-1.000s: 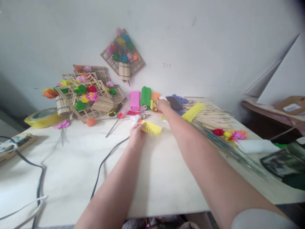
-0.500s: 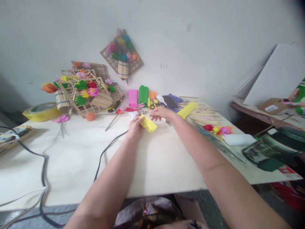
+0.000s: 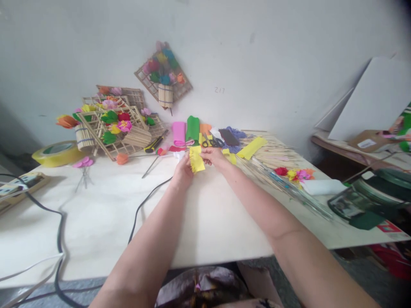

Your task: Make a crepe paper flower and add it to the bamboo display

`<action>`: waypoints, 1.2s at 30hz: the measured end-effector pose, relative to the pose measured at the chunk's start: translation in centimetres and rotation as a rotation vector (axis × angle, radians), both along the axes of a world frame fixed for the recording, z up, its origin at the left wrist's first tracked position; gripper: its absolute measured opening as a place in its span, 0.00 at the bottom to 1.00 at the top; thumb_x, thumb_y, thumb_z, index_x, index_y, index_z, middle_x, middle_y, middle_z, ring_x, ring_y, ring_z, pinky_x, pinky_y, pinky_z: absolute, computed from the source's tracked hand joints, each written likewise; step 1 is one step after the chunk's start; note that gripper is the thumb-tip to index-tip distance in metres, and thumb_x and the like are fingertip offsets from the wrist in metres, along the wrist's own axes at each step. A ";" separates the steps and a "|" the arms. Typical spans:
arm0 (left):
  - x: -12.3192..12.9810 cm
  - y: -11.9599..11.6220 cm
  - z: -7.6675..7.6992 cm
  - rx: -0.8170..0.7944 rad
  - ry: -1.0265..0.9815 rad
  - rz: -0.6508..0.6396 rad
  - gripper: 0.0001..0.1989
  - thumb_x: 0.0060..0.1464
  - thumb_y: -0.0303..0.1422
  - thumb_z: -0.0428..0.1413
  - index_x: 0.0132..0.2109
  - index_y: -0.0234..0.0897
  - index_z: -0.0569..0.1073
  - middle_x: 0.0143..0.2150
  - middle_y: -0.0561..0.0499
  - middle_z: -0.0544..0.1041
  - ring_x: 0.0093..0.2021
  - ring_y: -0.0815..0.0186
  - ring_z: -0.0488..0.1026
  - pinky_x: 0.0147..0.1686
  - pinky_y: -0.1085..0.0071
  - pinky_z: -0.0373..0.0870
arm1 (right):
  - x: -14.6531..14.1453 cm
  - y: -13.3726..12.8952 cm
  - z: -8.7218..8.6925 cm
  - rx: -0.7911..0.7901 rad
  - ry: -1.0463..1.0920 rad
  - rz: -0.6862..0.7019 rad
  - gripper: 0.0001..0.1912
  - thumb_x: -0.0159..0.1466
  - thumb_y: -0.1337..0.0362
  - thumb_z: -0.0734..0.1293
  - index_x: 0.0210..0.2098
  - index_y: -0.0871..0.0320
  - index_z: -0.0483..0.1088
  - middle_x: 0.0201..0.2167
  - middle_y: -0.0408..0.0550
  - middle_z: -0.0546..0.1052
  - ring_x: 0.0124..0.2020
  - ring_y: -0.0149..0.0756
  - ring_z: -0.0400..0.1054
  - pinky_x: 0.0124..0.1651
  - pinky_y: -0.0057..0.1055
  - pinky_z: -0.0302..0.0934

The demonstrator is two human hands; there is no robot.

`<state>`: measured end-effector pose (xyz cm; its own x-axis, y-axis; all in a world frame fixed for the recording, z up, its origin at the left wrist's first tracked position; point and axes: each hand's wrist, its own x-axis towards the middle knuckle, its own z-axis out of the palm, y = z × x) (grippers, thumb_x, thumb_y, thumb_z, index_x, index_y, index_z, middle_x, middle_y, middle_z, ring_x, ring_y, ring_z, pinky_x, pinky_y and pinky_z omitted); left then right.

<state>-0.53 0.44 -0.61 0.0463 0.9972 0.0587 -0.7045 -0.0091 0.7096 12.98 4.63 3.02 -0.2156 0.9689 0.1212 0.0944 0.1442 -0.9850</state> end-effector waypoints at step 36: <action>0.5 -0.2 0.0 -0.098 -0.052 -0.035 0.11 0.45 0.29 0.62 0.38 0.34 0.73 0.33 0.47 0.77 0.31 0.68 0.75 0.38 0.70 0.73 | -2.0 -1.6 -0.4 -0.127 0.365 -0.031 0.14 0.48 0.62 0.72 0.18 0.57 0.61 0.10 0.34 0.60 0.11 0.20 0.46 0.15 0.23 0.38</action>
